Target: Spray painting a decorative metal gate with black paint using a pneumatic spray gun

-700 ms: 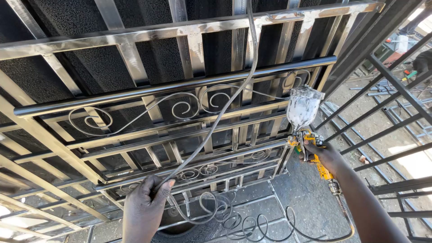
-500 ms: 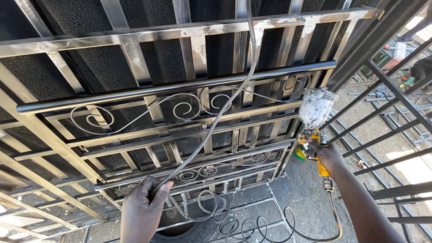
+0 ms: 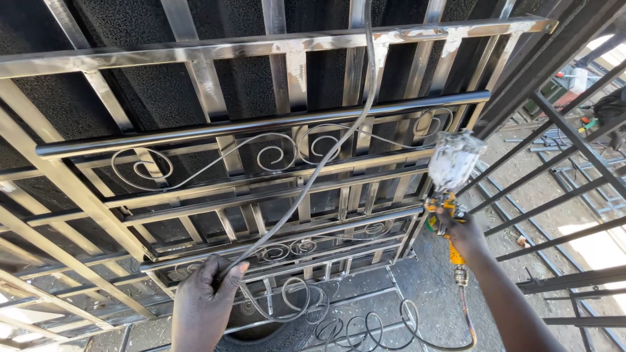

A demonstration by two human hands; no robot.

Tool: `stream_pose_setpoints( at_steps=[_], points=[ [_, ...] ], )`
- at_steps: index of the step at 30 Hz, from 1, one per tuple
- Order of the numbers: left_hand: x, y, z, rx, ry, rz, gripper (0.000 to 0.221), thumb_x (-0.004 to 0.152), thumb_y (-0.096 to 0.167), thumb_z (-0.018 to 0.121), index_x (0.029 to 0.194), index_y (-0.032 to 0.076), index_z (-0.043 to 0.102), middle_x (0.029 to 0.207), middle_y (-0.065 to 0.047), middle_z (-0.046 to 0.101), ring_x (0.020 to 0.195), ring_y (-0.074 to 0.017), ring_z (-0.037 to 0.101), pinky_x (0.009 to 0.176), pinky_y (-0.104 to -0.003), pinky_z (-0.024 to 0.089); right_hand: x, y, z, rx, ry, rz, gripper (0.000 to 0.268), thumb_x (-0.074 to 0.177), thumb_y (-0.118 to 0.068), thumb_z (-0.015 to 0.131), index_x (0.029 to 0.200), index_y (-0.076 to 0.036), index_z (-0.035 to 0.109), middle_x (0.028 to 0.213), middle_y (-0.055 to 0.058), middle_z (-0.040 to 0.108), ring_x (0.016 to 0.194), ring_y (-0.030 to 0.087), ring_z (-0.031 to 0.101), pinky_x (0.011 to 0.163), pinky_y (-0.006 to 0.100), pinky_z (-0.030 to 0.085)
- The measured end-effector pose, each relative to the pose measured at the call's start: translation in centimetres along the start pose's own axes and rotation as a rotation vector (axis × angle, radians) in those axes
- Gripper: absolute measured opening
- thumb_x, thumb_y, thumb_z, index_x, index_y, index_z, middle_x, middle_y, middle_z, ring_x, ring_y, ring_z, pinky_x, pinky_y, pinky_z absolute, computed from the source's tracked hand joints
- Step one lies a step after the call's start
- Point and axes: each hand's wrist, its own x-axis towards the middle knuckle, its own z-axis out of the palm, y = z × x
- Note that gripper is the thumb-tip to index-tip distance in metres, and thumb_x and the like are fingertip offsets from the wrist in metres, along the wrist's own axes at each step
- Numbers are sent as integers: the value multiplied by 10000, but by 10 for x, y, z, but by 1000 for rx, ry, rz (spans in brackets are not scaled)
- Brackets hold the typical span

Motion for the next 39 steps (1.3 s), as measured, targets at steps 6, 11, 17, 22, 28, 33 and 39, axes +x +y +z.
stream_pose_setpoints(
  at_steps=[6,11,17,22,28,33,39],
  points=[
    [-2,-4,-9,-23,-7,17,399,896,482,702,707,146,601,598,19,591,660,-168,542,681,-322,443,-86,-53,29,-81,-124,17,728,899,-576,571,1402,-52,602,1306,176,726,1196,338,652,1049,449,492],
    [-4,-14,-18,-28,44,61,417,895,488,704,695,149,568,554,19,536,601,-165,498,633,-321,432,-61,-19,52,-37,-184,-86,651,843,-580,629,1169,-31,756,1023,153,817,876,256,674,827,379,463],
    [-7,-15,-28,-50,42,14,412,891,481,712,680,152,584,557,18,549,612,-162,514,635,-319,431,-59,-13,62,76,-252,-159,530,895,-512,648,913,8,748,863,143,840,908,264,743,1041,390,437],
    [-6,-22,-30,-51,30,-7,372,890,477,708,709,163,622,565,20,594,598,-175,558,648,-327,454,-87,-40,62,-31,-163,-1,657,927,-531,598,1339,-22,535,966,130,834,368,115,231,385,306,230],
    [-4,-23,-31,-54,-17,-65,318,894,479,692,765,189,668,632,36,676,664,-178,622,683,-326,470,-83,-31,62,61,-157,3,673,905,-492,629,1393,-35,544,987,162,815,1094,278,735,1046,458,423],
    [-3,-28,-29,-63,21,7,361,892,481,703,722,171,631,564,23,604,622,-175,557,645,-328,448,-82,-29,58,-17,-174,-92,655,828,-616,616,959,1,792,1269,192,762,1202,336,664,1166,510,364],
    [-1,-38,-30,-47,46,22,365,887,490,699,729,173,608,664,41,680,668,-199,616,686,-345,465,-88,-32,60,-86,-87,-36,598,920,-620,593,815,-51,746,970,171,799,842,306,674,763,430,469]
  ],
)
